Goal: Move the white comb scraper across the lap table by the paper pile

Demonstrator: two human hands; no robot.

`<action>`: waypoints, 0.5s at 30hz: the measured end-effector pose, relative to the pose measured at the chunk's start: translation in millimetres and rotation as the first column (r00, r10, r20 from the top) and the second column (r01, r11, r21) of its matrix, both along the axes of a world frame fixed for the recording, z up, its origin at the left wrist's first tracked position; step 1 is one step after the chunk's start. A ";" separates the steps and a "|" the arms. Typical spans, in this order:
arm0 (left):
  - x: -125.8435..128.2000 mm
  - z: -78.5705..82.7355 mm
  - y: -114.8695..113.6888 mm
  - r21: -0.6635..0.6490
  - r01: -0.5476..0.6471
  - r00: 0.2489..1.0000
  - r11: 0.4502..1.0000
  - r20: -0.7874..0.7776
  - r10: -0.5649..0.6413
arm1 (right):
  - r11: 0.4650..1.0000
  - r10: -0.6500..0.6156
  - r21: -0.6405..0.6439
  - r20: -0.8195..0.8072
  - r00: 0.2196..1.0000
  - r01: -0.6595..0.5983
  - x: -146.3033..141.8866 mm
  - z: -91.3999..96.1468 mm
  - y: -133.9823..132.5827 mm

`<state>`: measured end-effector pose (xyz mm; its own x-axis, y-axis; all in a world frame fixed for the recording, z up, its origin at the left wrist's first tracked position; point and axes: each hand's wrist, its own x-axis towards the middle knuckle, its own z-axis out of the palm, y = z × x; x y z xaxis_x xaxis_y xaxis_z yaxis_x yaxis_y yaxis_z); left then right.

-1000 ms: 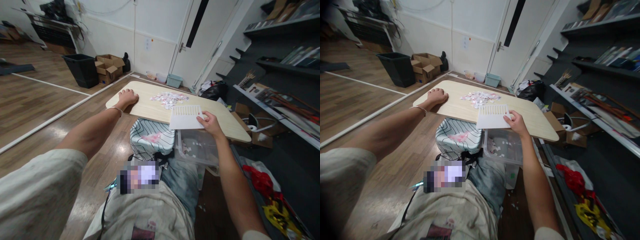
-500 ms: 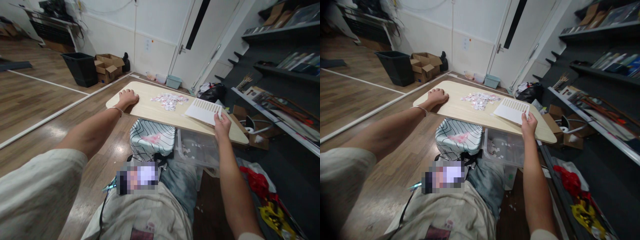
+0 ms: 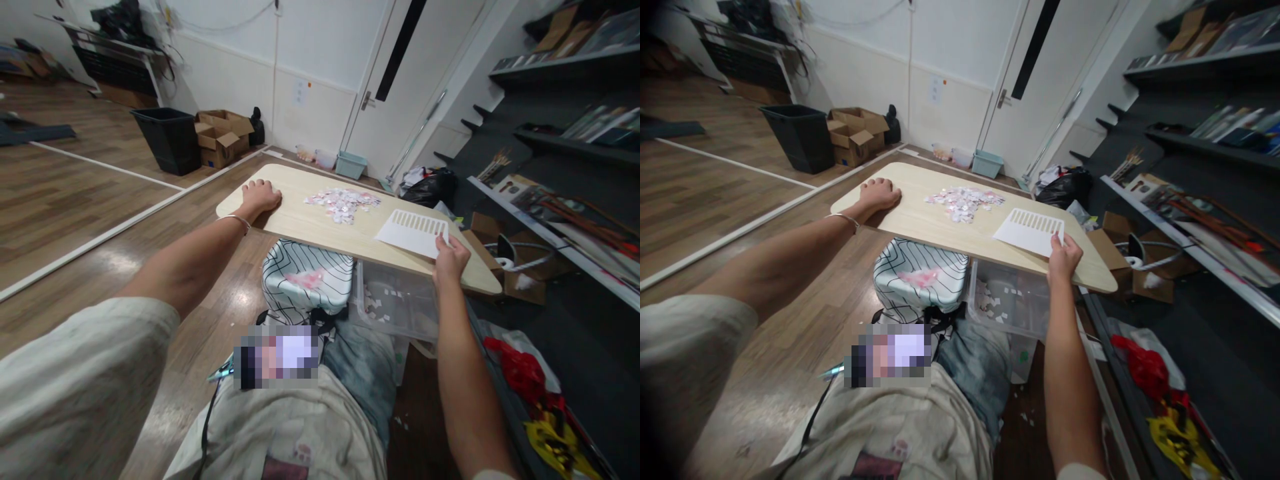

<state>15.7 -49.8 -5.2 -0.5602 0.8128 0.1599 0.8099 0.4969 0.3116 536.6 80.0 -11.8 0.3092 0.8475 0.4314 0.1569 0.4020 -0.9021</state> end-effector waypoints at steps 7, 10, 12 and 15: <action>-1.5 -1.2 -0.5 0.009 0.004 1.000 1.000 0.009 -0.004 | 0.998 0.057 0.019 0.046 0.997 -0.058 -0.7 -6.7 0.3; -1.2 -1.0 -0.8 0.005 0.003 1.000 1.000 0.003 -0.003 | 0.999 0.052 0.016 0.004 0.999 -0.052 2.9 -6.5 3.4; -1.0 -0.5 -1.0 -0.005 0.000 1.000 1.000 -0.001 0.000 | 0.999 0.035 0.032 -0.026 0.999 -0.034 5.1 -6.1 5.7; -1.2 0.2 -1.3 -0.025 0.006 1.000 1.000 0.001 -0.006 | 1.000 0.015 0.023 -0.036 0.999 -0.014 5.7 -5.9 7.2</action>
<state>14.5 -51.2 -5.0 -0.5550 0.8202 0.1389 0.8130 0.4995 0.2994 542.3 87.1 -17.6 0.3129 0.8420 0.4395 0.1182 0.4246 -0.8976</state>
